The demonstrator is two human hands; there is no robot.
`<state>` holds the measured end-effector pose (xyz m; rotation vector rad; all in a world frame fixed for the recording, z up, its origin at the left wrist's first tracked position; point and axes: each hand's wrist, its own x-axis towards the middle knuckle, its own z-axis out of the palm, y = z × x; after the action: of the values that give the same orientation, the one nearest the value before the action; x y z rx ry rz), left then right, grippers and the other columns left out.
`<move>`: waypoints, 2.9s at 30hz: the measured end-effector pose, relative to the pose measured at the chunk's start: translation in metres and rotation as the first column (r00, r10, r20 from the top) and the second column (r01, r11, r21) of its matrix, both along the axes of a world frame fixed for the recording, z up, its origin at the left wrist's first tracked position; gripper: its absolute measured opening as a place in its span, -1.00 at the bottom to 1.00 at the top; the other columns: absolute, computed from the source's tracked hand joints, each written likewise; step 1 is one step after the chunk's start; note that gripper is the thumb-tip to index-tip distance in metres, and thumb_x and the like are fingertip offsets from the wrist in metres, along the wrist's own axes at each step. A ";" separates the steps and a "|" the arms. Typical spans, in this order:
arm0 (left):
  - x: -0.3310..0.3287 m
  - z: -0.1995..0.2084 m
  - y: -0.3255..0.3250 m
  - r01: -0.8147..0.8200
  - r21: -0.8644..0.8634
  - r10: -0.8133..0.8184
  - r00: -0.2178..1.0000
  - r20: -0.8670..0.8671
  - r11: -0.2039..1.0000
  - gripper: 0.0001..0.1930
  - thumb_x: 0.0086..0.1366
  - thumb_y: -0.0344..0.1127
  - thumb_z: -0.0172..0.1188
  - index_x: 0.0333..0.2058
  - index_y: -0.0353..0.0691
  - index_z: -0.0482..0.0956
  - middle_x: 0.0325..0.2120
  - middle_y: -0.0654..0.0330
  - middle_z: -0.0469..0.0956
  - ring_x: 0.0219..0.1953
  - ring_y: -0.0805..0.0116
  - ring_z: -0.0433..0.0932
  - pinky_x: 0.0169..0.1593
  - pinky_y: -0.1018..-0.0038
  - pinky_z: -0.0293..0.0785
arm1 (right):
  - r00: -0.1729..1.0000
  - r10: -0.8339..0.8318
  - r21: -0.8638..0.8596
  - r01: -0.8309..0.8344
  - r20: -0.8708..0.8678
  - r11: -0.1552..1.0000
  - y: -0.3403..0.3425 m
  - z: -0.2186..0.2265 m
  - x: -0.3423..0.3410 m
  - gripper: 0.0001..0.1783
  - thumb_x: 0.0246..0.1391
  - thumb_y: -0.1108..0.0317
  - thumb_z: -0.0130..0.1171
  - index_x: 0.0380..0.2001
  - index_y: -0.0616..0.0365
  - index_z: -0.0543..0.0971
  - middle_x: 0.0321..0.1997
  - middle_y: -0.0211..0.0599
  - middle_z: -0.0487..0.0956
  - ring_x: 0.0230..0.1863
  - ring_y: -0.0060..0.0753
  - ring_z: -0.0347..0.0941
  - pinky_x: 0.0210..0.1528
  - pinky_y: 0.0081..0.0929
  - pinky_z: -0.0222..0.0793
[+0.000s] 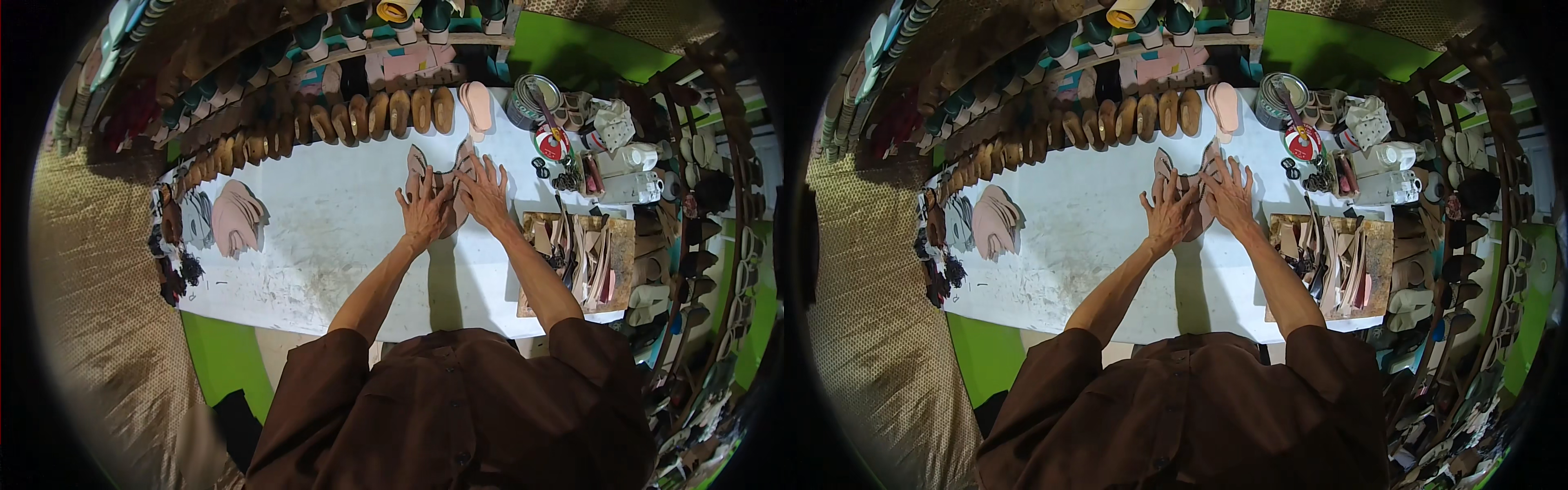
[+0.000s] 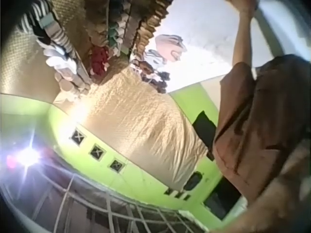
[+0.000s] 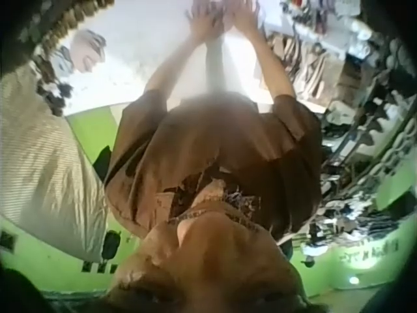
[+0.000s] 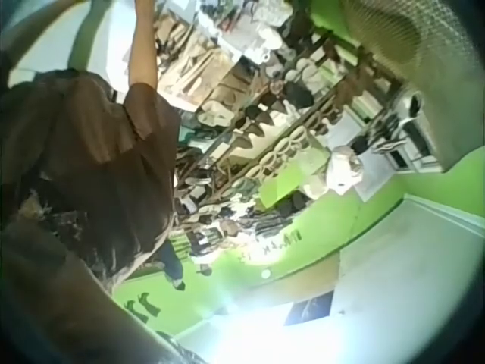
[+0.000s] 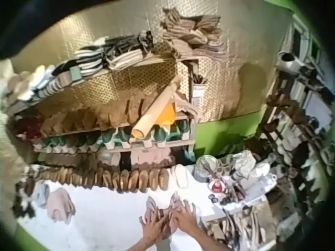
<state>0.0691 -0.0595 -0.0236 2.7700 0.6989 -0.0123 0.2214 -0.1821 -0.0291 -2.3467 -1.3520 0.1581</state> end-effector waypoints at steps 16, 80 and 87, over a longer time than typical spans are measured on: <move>-0.046 0.010 -0.016 -0.157 -0.083 0.167 0.978 0.129 0.984 -0.19 0.46 0.01 0.22 0.59 0.30 0.08 0.64 0.02 -0.20 0.61 -0.19 -0.18 0.36 -0.57 -0.23 | 0.981 -0.185 0.063 0.188 -0.053 0.980 -0.034 0.016 -0.056 -0.37 0.21 0.23 0.30 0.36 -0.07 0.53 0.68 -0.11 0.10 0.65 0.20 -0.06 0.58 0.44 -0.33; -0.703 0.055 0.322 -0.733 -0.089 0.738 0.665 0.113 0.674 -0.38 0.43 0.08 0.23 0.45 0.31 0.44 0.65 -0.01 -0.26 0.62 -0.19 -0.24 0.40 -0.55 -0.28 | 0.748 0.573 0.013 -0.612 0.335 0.791 0.522 0.059 -0.483 -0.68 0.14 0.44 0.27 -0.05 -0.05 0.79 0.55 -0.15 0.34 0.64 0.08 0.07 0.65 0.31 -0.21; -0.706 0.045 0.347 -0.678 -0.141 0.692 0.714 0.108 0.722 -0.37 0.42 0.08 0.24 0.45 0.33 0.44 0.65 -0.02 -0.25 0.62 -0.19 -0.23 0.39 -0.54 -0.27 | 0.757 0.590 -0.046 -0.603 0.282 0.796 0.509 0.115 -0.487 -0.87 0.03 0.46 0.35 -0.32 0.06 0.78 0.45 -0.15 0.45 0.61 0.06 0.14 0.66 0.38 -0.26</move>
<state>-0.6372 0.2875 0.0210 2.2189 1.5930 0.3112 -0.2656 0.3270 0.0860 -1.8573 -2.1972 -0.0314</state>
